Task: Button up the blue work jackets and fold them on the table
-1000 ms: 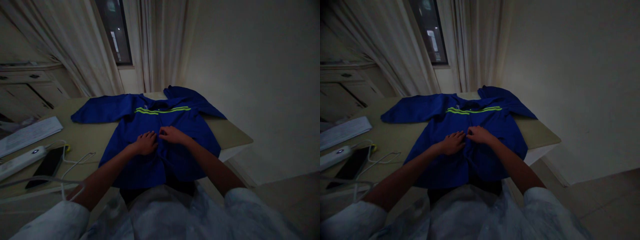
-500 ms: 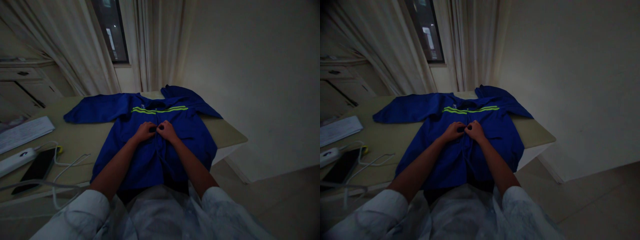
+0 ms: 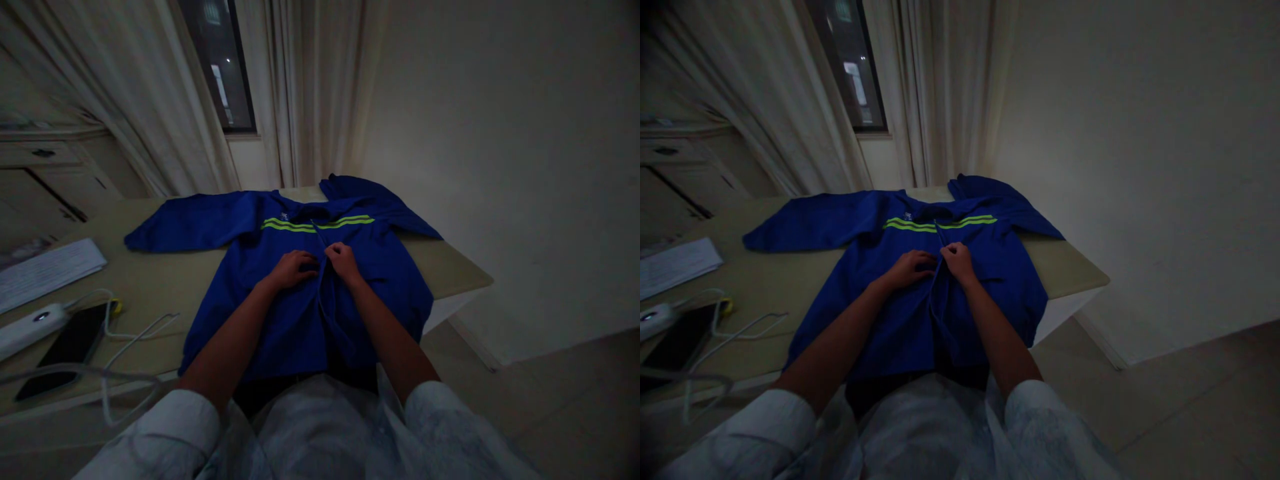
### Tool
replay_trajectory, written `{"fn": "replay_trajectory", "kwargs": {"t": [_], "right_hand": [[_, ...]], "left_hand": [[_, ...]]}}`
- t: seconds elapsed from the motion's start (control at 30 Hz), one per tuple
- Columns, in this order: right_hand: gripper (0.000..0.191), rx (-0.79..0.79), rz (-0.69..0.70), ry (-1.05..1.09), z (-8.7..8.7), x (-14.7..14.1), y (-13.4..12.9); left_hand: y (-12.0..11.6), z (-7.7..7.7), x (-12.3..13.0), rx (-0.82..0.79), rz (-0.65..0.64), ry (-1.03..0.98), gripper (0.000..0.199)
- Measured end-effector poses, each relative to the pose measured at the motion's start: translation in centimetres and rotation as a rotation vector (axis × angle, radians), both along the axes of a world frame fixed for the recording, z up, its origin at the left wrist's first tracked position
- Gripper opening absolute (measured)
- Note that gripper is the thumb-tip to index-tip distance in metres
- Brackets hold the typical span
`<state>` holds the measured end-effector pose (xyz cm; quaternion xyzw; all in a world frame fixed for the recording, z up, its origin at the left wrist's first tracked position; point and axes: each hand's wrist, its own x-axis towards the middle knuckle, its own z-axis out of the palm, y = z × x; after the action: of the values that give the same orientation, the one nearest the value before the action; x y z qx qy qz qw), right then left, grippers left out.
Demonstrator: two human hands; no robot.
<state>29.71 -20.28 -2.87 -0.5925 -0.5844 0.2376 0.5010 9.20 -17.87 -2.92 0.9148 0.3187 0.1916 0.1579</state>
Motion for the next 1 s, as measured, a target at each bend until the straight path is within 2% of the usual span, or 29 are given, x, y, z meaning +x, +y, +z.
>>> {"fn": "replay_trajectory", "kwargs": {"t": [0.1,0.2,0.3,0.4,0.47,0.53,0.57,0.67,0.7,0.73,0.9,1.0], "right_hand": [[0.017,0.027,0.027,0.097,0.1,0.2,0.1],[0.017,0.055,0.049,0.116,0.2,0.1,-0.1],[0.017,0.085,0.044,0.111,0.5,0.1,-0.3],[0.017,0.131,0.02,0.096,0.8,0.3,-0.6],[0.017,0.166,-0.001,0.069,0.9,0.4,-0.8],[0.016,0.198,-0.002,0.041,1.0,0.5,-0.8],[0.016,0.208,0.007,0.028,1.0,0.5,-0.9],[0.015,0.205,0.036,-0.015,0.9,0.2,-0.9],[0.015,0.193,0.049,-0.038,0.8,0.1,-0.9],[0.015,0.178,0.064,-0.063,0.7,0.0,-0.9],[0.018,0.101,0.179,-0.115,-0.2,-0.3,-0.8],[0.016,0.067,0.227,-0.126,-0.6,-0.2,-0.5]], "left_hand": [[0.2,0.1,0.0,-0.039,0.01,-0.043,0.015],[0.0,0.2,0.0,-0.02,0.061,-0.038,0.018],[-0.4,0.2,-0.1,0.032,0.157,0.05,0.041],[-1.0,0.3,-0.1,-0.009,0.219,0.204,0.069],[-1.2,0.4,-0.1,-0.037,0.248,0.247,0.073],[-1.4,0.7,0.0,-0.004,0.245,0.221,0.069],[-1.4,0.9,0.1,0.031,0.203,0.2,0.062],[-1.7,1.5,0.6,0.138,-0.017,0.187,0.032],[-1.8,1.6,0.8,0.165,-0.054,0.201,0.027],[-1.9,1.7,1.0,0.189,-0.049,0.212,0.025],[-1.9,1.5,1.1,0.244,0.17,0.177,0.029],[-1.6,1.1,0.8,0.223,0.183,0.148,0.027]]}}
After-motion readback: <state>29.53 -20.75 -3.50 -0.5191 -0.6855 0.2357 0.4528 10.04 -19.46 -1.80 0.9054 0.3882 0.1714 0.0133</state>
